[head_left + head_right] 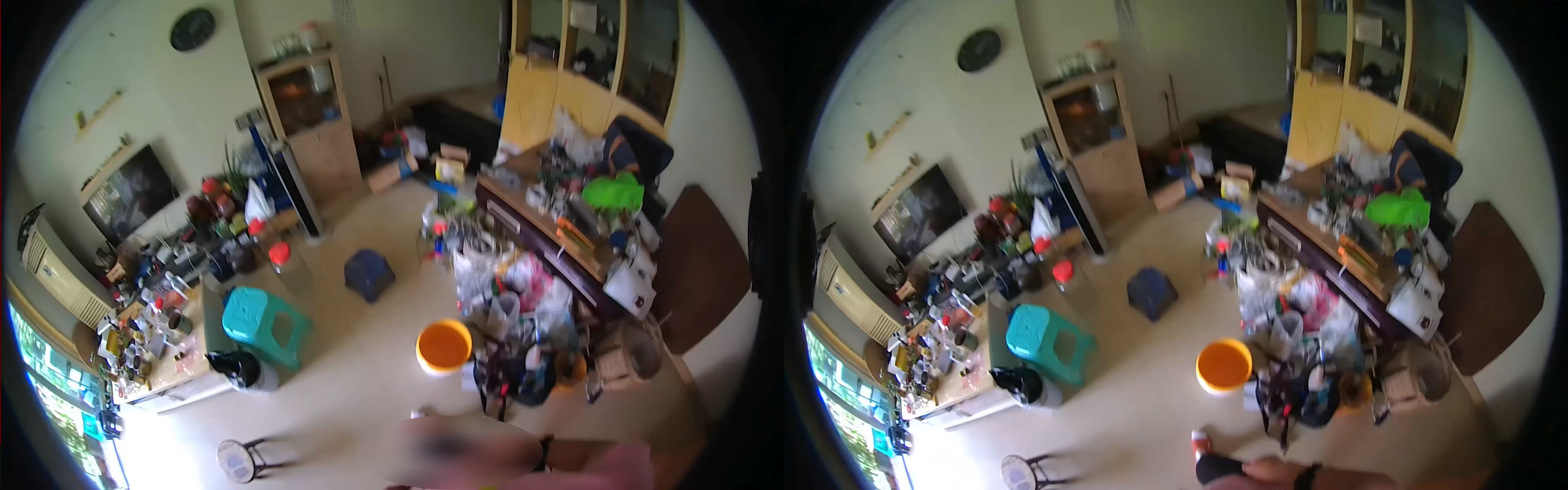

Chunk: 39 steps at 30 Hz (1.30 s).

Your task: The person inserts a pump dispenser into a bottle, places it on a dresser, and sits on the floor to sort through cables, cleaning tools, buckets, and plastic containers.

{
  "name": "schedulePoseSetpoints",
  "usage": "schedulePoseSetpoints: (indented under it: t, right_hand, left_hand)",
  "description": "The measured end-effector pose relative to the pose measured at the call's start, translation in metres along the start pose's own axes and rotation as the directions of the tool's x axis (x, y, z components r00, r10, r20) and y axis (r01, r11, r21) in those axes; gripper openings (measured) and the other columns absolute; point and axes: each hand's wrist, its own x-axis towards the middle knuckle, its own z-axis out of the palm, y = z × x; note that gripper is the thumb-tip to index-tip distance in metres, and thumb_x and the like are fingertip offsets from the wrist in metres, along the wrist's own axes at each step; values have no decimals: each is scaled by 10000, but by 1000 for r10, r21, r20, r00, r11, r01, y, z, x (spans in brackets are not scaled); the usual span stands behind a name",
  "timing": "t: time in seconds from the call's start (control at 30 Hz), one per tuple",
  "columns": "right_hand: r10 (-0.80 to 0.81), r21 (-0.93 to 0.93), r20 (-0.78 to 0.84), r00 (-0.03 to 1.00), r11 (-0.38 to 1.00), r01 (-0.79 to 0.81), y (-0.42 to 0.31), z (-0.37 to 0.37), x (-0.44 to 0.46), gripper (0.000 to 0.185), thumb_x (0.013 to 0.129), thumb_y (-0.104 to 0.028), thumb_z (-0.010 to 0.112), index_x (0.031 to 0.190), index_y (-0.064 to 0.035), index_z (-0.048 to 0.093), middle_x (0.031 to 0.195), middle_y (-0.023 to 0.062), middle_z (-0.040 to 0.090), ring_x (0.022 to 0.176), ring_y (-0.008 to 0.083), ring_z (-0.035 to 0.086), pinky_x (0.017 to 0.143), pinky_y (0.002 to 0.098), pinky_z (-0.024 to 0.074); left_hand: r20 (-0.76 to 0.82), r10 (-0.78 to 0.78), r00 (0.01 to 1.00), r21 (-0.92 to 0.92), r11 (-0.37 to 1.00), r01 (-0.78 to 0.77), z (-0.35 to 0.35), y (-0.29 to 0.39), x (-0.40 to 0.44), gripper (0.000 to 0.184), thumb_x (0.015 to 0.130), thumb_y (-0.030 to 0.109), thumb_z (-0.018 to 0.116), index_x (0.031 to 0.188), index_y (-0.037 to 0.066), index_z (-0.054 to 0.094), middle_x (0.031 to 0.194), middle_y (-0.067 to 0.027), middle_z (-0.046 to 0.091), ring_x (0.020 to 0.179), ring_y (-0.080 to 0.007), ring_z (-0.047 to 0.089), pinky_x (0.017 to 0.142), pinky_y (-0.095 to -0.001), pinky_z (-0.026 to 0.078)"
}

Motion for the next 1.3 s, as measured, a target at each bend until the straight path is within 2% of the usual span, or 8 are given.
schedulePoseSetpoints:
  t: [0.07,0.13,0.33,0.6,0.7,0.87,1.2,1.3]
  right_hand:
    - [231,413,50,972,881,-230,12,-22,44,452,926,-463,426,1099,-91,613,1098,181,630,957,393,595,824,478,470]
    - [-114,51,-76,991,992,118,52,-35,85,260,877,-284,559,1052,-106,631,1016,165,649,945,366,612,787,445,487]
    - [91,286,-18,996,955,-82,46,-143,169,252,847,-286,557,980,-86,634,961,153,656,922,340,621,772,462,481]
    - [506,577,-28,862,712,-399,40,-255,332,672,810,-603,582,1059,21,598,970,230,645,962,379,615,815,457,485]
    - [558,703,-86,825,621,-347,10,-323,343,499,836,-538,588,921,-47,594,871,164,660,887,362,623,743,452,484]
    - [584,765,-436,684,642,-60,-3,-401,345,270,856,-327,623,823,-66,563,768,173,611,792,367,592,686,447,468]
    - [636,931,-180,751,356,-78,120,-570,388,209,916,-308,534,995,-116,559,853,151,600,827,342,612,758,427,488]
    - [463,751,-275,842,650,-112,172,-564,390,366,886,-254,496,1203,-81,551,1161,192,555,1008,371,573,858,420,478]
  left_hand:
    - [42,-38,998,169,985,31,-41,-18,37,227,835,247,656,1005,98,683,958,-135,695,881,-299,669,785,-421,528]
    - [-68,10,998,13,1000,-9,-72,-45,75,233,735,227,702,943,123,691,938,-137,690,878,-322,662,767,-407,525]
    - [-281,165,945,62,986,-154,-280,51,153,96,822,179,628,838,85,627,841,-162,644,844,-364,620,746,-446,494]
    - [-80,146,986,267,956,-120,-534,77,378,236,924,315,546,1048,119,506,825,-219,663,820,-435,638,698,-551,486]
    - [214,49,976,419,898,-136,-612,113,419,316,942,408,475,1055,114,503,847,-237,661,826,-453,632,715,-562,479]
    - [448,-81,890,498,849,-174,-680,128,502,346,918,392,481,1031,87,598,975,-206,664,920,-419,626,797,-499,491]
    - [660,-173,731,441,877,-190,-749,169,719,473,864,485,540,1047,67,665,1028,-194,668,1042,-372,606,887,-458,467]
    - [624,-206,754,608,734,-304,-750,289,750,463,896,501,487,1103,113,633,1025,-187,671,1035,-368,609,859,-446,481]
